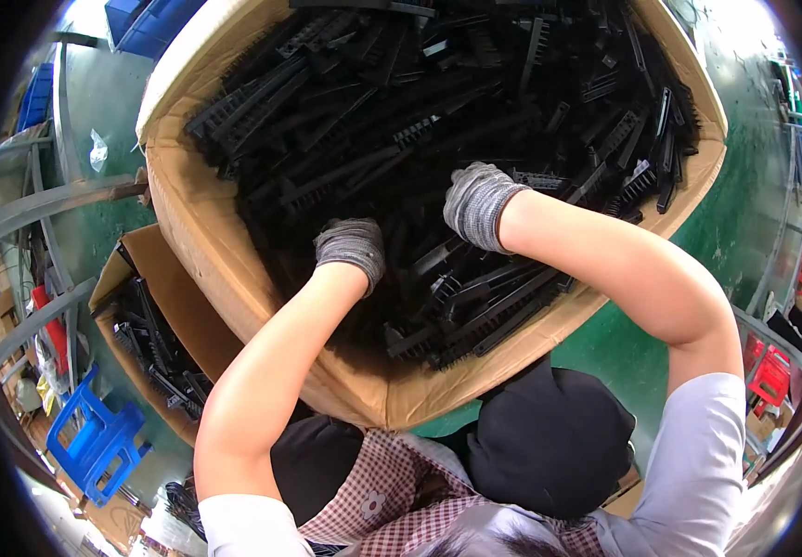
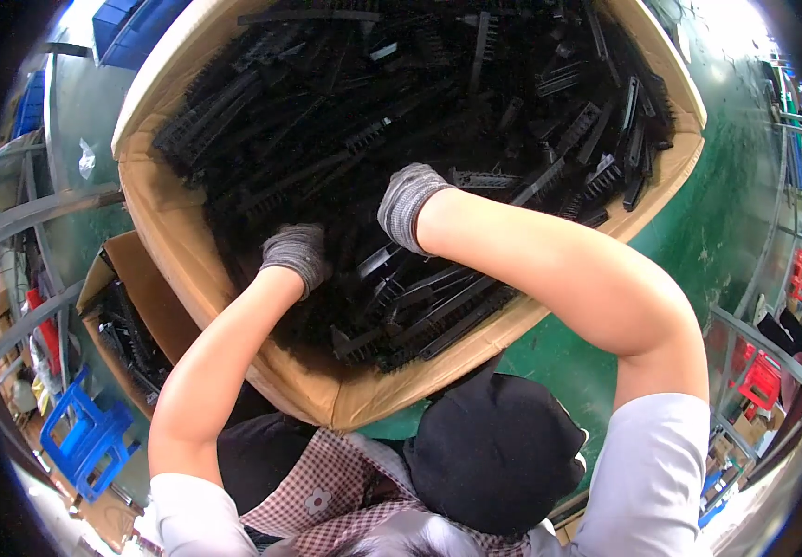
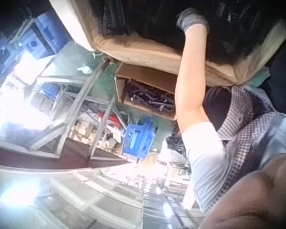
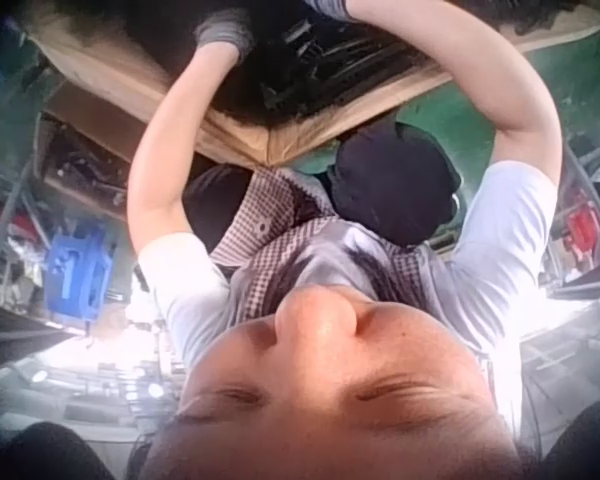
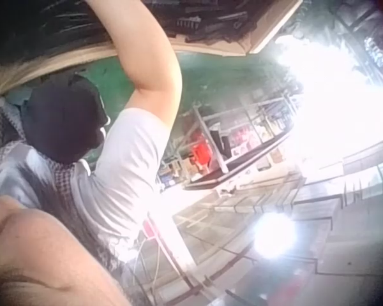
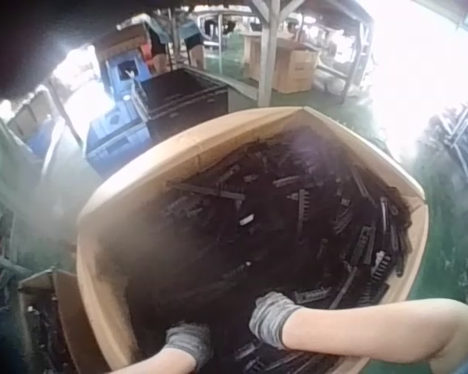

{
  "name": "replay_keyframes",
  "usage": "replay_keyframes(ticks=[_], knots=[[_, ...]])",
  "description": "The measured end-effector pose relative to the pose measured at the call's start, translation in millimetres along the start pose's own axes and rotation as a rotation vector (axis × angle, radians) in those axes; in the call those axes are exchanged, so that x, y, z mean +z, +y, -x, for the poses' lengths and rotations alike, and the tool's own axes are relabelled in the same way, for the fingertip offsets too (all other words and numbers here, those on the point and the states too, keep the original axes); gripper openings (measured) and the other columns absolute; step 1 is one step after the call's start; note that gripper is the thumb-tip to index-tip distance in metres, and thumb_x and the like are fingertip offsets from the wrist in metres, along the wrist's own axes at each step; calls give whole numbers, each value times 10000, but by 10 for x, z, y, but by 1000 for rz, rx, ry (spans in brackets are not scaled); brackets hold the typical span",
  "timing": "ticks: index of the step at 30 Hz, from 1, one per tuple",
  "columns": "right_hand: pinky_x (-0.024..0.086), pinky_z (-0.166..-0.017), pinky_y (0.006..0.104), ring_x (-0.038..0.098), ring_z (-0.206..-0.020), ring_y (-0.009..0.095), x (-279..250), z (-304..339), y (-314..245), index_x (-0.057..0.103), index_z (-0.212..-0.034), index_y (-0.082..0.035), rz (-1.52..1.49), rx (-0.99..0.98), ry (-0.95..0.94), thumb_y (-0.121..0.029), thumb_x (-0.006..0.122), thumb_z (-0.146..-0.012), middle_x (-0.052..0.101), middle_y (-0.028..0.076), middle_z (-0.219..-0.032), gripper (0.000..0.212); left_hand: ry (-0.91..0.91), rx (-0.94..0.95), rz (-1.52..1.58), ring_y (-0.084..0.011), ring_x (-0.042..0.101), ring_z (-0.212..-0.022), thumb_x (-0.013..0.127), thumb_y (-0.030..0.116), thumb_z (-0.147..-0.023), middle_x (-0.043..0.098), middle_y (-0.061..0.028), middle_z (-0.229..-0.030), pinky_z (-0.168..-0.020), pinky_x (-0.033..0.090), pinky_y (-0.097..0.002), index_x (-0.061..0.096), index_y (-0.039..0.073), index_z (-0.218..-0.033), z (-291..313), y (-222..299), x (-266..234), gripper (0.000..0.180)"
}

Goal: The person sorts black plastic components by hand, transferring them from a large shipping box into a smaller cardboard container.

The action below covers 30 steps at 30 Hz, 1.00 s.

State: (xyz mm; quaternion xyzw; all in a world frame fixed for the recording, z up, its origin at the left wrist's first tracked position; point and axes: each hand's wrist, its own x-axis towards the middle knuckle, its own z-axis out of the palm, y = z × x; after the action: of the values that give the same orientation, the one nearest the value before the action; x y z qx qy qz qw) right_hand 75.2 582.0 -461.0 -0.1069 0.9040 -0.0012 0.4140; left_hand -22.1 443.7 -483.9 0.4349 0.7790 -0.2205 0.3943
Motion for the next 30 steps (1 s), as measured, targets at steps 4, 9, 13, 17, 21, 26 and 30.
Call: replay_keyframes(ticks=[4,9,13,17,21,26,30], knots=[[454,-825,355,549,-1014,270,-71,72,-17,662,-910,-48,7,15,1,-154,591,-721,630,119,-991,228,67,-5,16,-347,598,-924,613,154,-680,631,-174,-954,-769,496,-413,667,58,-902,-46,53,35,247],[497,-704,361,627,-854,271,-331,258,-45,679,-927,-93,-9,18,-137,-157,624,-706,657,110,-928,236,-16,-8,53,-321,608,-928,578,130,-722,633,-167,-972,-767,493,-417,667,69,-908,-148,-23,43,215],[466,-753,354,580,-898,258,-689,694,-46,652,-849,-76,-36,205,-159,-137,627,-671,631,124,-883,190,-57,-35,61,-347,591,-941,622,216,-667,618,-189,-985,-769,489,-429,650,47,-939,-151,-41,-16,321],[464,-720,362,592,-820,276,-743,1284,230,580,-904,-84,-53,389,-63,-133,627,-689,619,130,-795,226,-57,2,105,-335,590,-918,619,285,-669,618,-200,-930,-783,482,-413,615,52,-971,6,-106,-163,381],[487,-637,347,604,-707,265,-469,1851,539,521,-1017,-20,-337,364,315,-168,613,-773,599,103,-720,300,175,164,257,-339,602,-823,564,326,-757,633,-160,-825,-744,485,-402,571,71,-954,238,-171,-195,323],[464,-520,196,536,-624,60,-176,1946,379,504,-1020,-2,-1396,656,603,-193,583,-849,529,9,-687,269,229,257,411,-347,596,-800,598,445,-743,620,-182,-818,-715,468,-413,588,68,-901,296,53,-246,409],[466,-534,202,538,-593,63,-16,1889,310,499,-989,-17,-1598,508,614,-169,571,-850,552,22,-703,218,51,179,116,-305,626,-818,632,408,-720,652,-140,-831,-694,502,-400,665,78,-870,298,363,-265,364]])
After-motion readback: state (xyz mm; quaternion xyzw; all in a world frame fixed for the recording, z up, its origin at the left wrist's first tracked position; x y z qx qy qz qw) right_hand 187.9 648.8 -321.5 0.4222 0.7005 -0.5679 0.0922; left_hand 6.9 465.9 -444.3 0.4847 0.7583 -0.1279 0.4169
